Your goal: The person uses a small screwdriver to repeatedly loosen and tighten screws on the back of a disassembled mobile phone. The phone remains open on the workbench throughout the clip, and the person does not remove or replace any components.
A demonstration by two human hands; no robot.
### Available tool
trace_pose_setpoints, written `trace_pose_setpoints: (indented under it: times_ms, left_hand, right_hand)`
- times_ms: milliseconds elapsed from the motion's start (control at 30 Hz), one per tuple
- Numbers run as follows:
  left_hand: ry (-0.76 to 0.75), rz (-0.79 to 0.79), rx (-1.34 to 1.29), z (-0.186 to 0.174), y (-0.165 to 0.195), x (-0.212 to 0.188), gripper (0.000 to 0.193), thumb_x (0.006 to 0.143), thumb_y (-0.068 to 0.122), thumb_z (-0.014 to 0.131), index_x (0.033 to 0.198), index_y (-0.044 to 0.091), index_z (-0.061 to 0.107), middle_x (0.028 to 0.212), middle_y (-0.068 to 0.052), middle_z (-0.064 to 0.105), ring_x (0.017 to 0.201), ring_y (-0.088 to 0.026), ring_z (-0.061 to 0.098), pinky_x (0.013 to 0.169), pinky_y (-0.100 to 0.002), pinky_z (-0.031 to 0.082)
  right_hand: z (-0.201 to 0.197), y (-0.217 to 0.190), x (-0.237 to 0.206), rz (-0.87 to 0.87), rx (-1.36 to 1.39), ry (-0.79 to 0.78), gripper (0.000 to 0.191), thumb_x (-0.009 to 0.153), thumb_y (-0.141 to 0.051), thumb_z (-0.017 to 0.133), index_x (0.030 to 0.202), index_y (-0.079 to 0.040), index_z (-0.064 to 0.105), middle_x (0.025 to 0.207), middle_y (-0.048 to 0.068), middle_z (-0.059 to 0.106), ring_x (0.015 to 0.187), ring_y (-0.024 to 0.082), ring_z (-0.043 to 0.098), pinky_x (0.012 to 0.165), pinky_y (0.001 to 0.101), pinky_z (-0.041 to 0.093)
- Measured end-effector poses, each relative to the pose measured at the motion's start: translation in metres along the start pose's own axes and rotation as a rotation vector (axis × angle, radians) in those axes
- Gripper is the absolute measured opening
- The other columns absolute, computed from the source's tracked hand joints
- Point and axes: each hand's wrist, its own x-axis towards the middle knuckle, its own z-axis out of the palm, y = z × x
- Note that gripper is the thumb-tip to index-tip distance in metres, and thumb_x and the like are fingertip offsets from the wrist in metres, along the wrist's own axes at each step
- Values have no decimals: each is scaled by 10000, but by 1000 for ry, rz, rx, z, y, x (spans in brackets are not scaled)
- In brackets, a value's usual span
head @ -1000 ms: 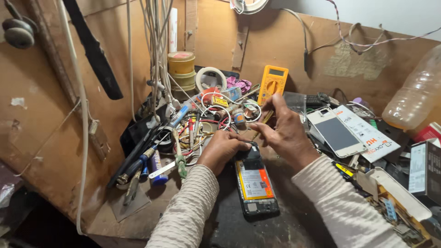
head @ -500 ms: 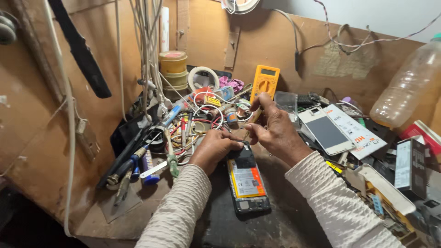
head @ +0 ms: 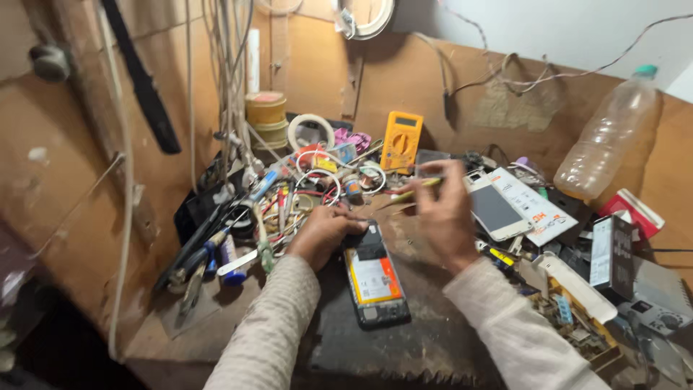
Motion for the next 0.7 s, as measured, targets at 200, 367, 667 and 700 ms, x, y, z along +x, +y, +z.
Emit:
trace_pose_setpoints:
  times_ms: [200,367,667,700]
  left_hand:
    - [60,-12,78,1,9,-10,193,811,20,743,981,-67,771,864,-123,767,734,-166,708,699,-281,562]
    - [54,23,56,2,21,-19,265,813,0,720,1064,-73,763,900,-128,775,752,-164,717,715,-282,581]
    - [38,51,-90,11,29,-18,346,810,7,737,1145,-78,724,990,-140,769,847,-181,724,814,-301,571]
    - [30,55,-114,13,31,-16,347,814,16,744,1144,-86,721,993,-144,765,857,-187,724,826,-305,574]
  right_hand:
    - [-36,8,-30,188,-50,19,155,1031,-166,566,1078,-24,525,777,94,691,659,172,718,561,290,574]
    - [-40,27,-51,307,-260,88,394,1075,-351,567,928,2,664,687,68,585,580,157,504,509,341,421]
    - [-24,21,-60,618,-366,-348,426,919,-423,712,822,-9,744,569,-21,569,484,72,460,427,300,362]
    - [-22,20,-59,719,-307,-327,408,914,-412,719,830,-13,745,574,-21,535,455,86,418,398,305,319]
